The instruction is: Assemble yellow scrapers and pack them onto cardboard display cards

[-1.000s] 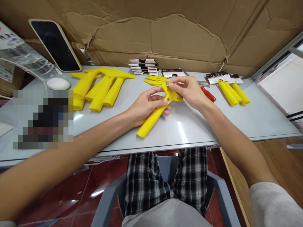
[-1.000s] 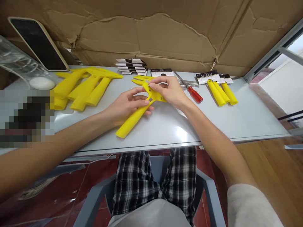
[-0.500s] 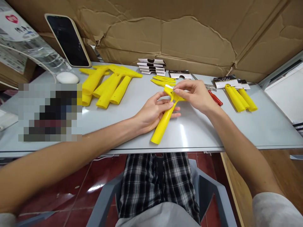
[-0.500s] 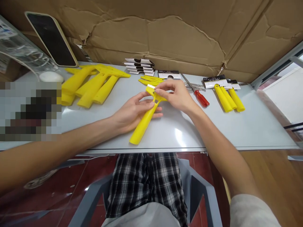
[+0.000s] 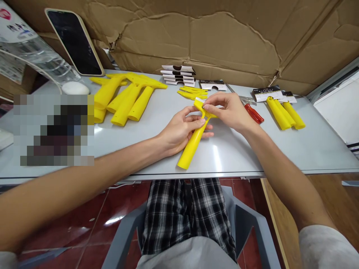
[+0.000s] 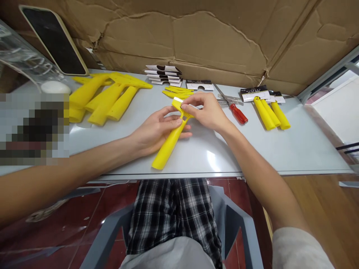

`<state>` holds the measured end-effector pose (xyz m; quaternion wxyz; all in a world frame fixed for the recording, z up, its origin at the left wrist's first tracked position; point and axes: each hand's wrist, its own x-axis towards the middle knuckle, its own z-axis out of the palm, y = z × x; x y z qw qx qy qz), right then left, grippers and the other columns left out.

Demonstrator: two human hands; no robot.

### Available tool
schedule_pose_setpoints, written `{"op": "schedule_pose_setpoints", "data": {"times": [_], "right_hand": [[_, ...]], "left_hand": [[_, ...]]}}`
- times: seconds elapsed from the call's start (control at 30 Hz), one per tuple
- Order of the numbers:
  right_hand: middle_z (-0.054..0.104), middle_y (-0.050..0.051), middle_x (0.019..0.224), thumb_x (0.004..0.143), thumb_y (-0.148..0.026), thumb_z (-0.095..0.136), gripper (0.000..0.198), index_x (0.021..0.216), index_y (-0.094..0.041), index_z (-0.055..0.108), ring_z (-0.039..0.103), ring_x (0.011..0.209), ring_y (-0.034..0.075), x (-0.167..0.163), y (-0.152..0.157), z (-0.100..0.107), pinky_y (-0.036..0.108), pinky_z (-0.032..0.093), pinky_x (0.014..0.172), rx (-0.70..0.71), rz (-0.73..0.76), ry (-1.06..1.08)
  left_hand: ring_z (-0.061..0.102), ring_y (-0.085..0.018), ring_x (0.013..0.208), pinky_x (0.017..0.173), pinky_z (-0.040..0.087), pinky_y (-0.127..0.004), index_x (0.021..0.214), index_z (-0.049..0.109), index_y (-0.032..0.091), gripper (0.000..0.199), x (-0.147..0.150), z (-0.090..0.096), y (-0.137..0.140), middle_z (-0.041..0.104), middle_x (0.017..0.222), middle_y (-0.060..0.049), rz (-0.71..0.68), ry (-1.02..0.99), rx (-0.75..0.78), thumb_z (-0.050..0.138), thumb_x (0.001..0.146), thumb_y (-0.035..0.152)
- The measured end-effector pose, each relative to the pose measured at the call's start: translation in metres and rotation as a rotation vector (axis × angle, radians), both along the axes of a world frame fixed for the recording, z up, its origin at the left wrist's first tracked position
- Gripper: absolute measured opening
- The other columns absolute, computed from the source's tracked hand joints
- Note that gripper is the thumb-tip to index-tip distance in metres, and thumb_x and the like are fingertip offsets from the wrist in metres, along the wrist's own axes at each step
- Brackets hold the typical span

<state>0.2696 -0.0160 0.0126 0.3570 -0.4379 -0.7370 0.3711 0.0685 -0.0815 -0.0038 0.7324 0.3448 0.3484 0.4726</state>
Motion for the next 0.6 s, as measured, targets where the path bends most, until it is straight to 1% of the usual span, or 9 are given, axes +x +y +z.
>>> {"op": "schedule_pose_setpoints", "data": {"times": [0.13, 0.33, 0.5, 0.6], "right_hand": [[0.073, 0.011, 0.126, 0.085, -0.072, 0.087, 0.064, 0.107, -0.012, 0.078, 0.067, 0.111, 0.009, -0.0008, -0.0014, 0.0010, 0.031, 0.065, 0.112, -0.003, 0.008, 0.010], [0.073, 0.011, 0.125, 0.086, -0.066, 0.087, 0.059, 0.105, -0.011, 0.077, 0.067, 0.106, 0.008, -0.0012, -0.0029, 0.0018, 0.032, 0.064, 0.112, -0.013, -0.004, 0.008], [0.072, 0.012, 0.125, 0.085, -0.070, 0.088, 0.063, 0.104, -0.011, 0.075, 0.066, 0.109, 0.010, -0.0004, -0.0044, 0.0035, 0.030, 0.063, 0.106, -0.026, -0.004, -0.005], [0.073, 0.011, 0.123, 0.084, -0.073, 0.088, 0.066, 0.104, -0.011, 0.074, 0.066, 0.111, 0.010, -0.0006, -0.0046, 0.0033, 0.029, 0.063, 0.107, -0.024, 0.008, -0.004]], "left_hand": [[0.086, -0.021, 0.090, 0.103, 0.076, -0.056, 0.120, 0.064, 0.021, 0.036, 0.0004, 0.0024, -0.0006, 0.068, 0.105, 0.001, 0.001, 0.006, -0.005, 0.080, 0.095, 0.002], [0.085, -0.020, 0.091, 0.109, 0.073, -0.060, 0.121, 0.065, 0.021, 0.035, 0.0008, 0.0042, -0.0015, 0.067, 0.104, 0.001, 0.017, 0.020, -0.020, 0.077, 0.096, -0.001], [0.084, -0.020, 0.092, 0.111, 0.071, -0.062, 0.122, 0.067, 0.020, 0.037, 0.0006, 0.0030, -0.0015, 0.068, 0.104, 0.000, 0.011, 0.013, -0.015, 0.081, 0.094, 0.000], [0.084, -0.020, 0.093, 0.113, 0.070, -0.064, 0.122, 0.067, 0.021, 0.038, 0.0004, 0.0024, -0.0013, 0.069, 0.104, 0.000, 0.006, 0.014, -0.013, 0.082, 0.093, 0.000]]}}
